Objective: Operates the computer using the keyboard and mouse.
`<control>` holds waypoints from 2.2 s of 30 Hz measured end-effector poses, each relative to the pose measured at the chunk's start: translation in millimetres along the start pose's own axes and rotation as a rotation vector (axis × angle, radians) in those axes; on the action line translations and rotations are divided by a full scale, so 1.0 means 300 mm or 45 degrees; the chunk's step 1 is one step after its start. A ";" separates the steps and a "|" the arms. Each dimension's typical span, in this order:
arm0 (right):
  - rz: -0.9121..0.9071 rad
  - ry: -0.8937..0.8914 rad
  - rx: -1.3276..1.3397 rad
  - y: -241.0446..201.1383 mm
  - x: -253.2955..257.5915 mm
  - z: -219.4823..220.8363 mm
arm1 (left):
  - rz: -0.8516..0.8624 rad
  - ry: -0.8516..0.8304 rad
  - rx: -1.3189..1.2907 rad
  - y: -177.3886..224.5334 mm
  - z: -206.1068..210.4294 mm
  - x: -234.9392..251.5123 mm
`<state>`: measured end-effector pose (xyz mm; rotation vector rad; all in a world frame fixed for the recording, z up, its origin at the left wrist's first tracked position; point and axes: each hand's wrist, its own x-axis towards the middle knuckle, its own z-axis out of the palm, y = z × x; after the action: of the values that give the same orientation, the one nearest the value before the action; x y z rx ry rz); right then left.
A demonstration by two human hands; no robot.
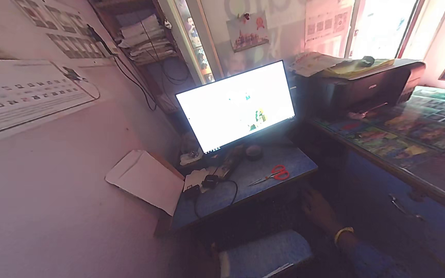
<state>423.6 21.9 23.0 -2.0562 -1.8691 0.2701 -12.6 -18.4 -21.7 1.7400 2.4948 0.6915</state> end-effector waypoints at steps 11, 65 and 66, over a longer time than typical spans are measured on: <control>-0.017 0.023 0.004 -0.002 0.008 0.002 | 0.074 0.040 -0.022 0.001 0.009 0.007; -0.050 0.106 -0.019 0.011 -0.002 0.037 | 1.021 -0.390 -0.194 0.373 0.103 -0.130; -0.049 0.112 -0.020 0.010 -0.002 0.037 | 1.020 -0.389 -0.188 0.373 0.103 -0.130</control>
<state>422.3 22.7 11.4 -2.0060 -1.8617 0.1531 109.5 -11.6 -17.5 2.5334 1.4671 0.5375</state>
